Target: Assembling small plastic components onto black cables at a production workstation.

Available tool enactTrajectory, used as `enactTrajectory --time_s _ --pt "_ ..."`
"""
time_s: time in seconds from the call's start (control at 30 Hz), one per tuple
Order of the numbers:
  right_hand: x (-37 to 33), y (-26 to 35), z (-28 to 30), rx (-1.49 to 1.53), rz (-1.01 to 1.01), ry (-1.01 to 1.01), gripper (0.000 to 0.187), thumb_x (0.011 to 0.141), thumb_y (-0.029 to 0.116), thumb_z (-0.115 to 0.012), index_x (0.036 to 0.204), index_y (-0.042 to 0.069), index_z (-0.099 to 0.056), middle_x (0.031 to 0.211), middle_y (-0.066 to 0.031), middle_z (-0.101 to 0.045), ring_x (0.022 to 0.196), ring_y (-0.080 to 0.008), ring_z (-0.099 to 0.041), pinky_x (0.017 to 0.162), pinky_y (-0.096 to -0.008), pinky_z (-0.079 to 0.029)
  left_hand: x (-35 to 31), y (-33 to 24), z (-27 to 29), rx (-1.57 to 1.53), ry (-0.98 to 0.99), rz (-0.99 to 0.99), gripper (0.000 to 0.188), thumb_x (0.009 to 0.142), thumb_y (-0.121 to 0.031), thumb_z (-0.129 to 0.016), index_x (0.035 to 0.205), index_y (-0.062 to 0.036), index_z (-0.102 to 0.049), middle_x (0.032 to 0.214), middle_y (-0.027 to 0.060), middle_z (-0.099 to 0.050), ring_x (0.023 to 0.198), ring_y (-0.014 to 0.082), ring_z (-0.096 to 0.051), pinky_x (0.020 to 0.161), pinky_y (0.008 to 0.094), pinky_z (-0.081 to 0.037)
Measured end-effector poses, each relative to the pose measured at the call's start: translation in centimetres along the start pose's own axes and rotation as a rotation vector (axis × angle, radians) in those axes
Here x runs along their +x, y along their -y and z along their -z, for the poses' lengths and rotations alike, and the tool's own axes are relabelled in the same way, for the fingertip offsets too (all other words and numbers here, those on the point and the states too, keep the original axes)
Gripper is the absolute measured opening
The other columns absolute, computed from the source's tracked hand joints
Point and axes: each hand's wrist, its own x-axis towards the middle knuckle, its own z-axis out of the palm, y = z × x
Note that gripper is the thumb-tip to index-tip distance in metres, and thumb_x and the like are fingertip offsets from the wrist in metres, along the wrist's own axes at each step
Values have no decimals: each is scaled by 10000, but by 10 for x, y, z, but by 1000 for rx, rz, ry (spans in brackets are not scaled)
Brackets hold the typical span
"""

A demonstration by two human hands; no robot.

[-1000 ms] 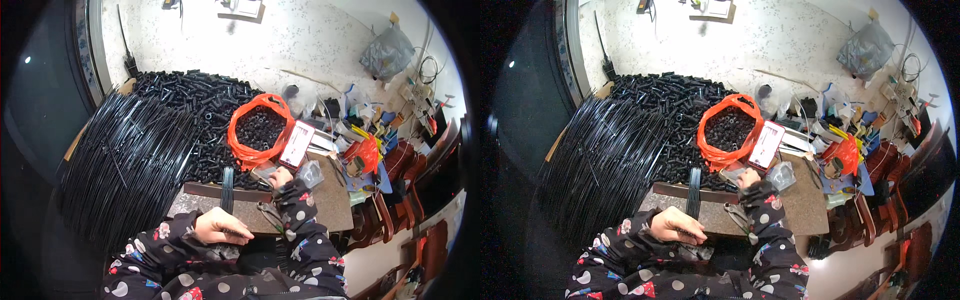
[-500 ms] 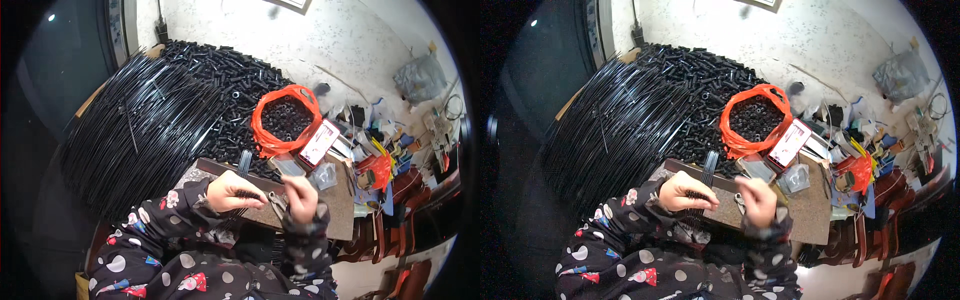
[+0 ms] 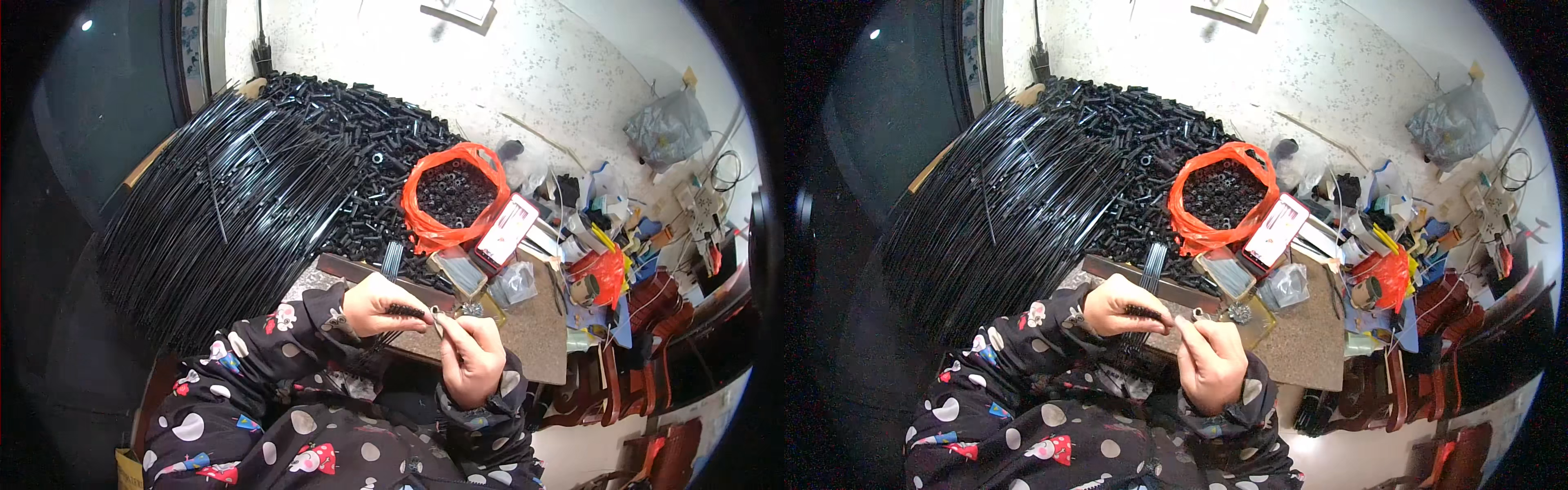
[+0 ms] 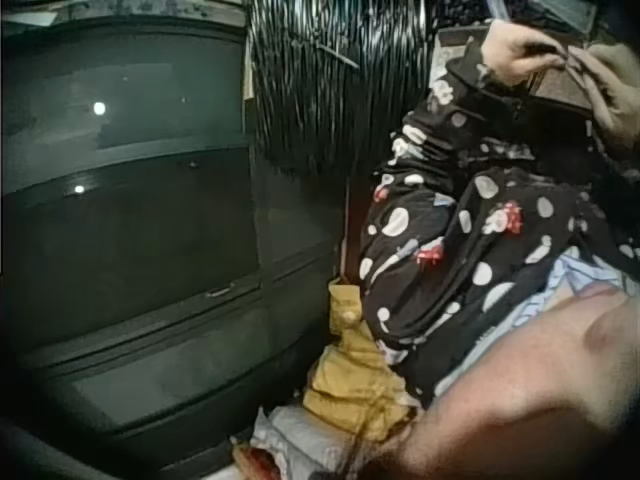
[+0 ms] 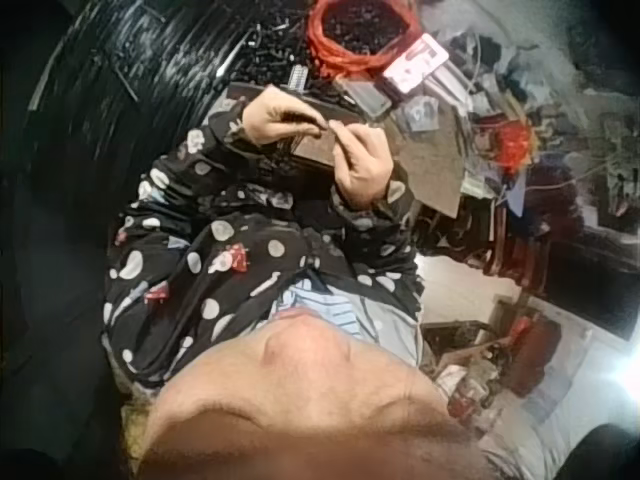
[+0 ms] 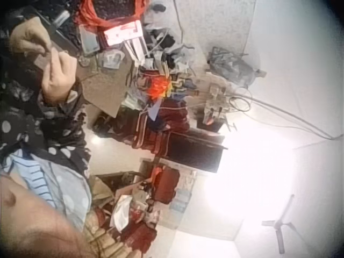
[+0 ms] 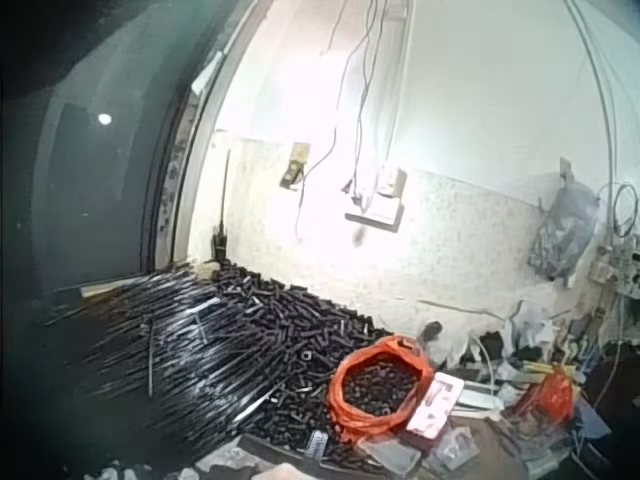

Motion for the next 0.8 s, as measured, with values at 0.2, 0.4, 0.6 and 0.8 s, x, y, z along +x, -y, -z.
enactTrajectory --time_s 0.2,0.4,0.6,0.8 --pt "13 -6 7 -143 273 71 375 596 -32 -594 966 25 -618 748 -67 -543 644 -222 -518 577 -294 -438 0 -2 -1 71 19 -49 182 759 -97 -653 921 -21 -622 796 111 -642 721 193 -631 658 263 -488" --pt "23 -13 11 34 350 186 349 633 -56 -618 969 41 -626 764 -75 -549 671 -213 -524 593 -285 -427 -3 -1 1 218 123 -34 280 724 -180 -689 968 -67 -611 906 162 -616 885 295 -596 770 341 -482" --pt "22 -2 3 142 238 178 334 666 -65 -602 987 28 -606 797 -82 -540 701 -228 -514 626 -297 -426 -5 4 1 200 126 -57 295 739 -172 -674 1007 -72 -600 914 159 -616 873 295 -601 772 334 -480" --pt "35 10 -5 71 330 233 374 638 -42 -601 1006 30 -602 837 -88 -535 755 -246 -511 667 -313 -433 -12 5 -5 6 101 97 236 772 -166 -637 975 -52 -598 818 123 -628 757 221 -626 660 290 -477"
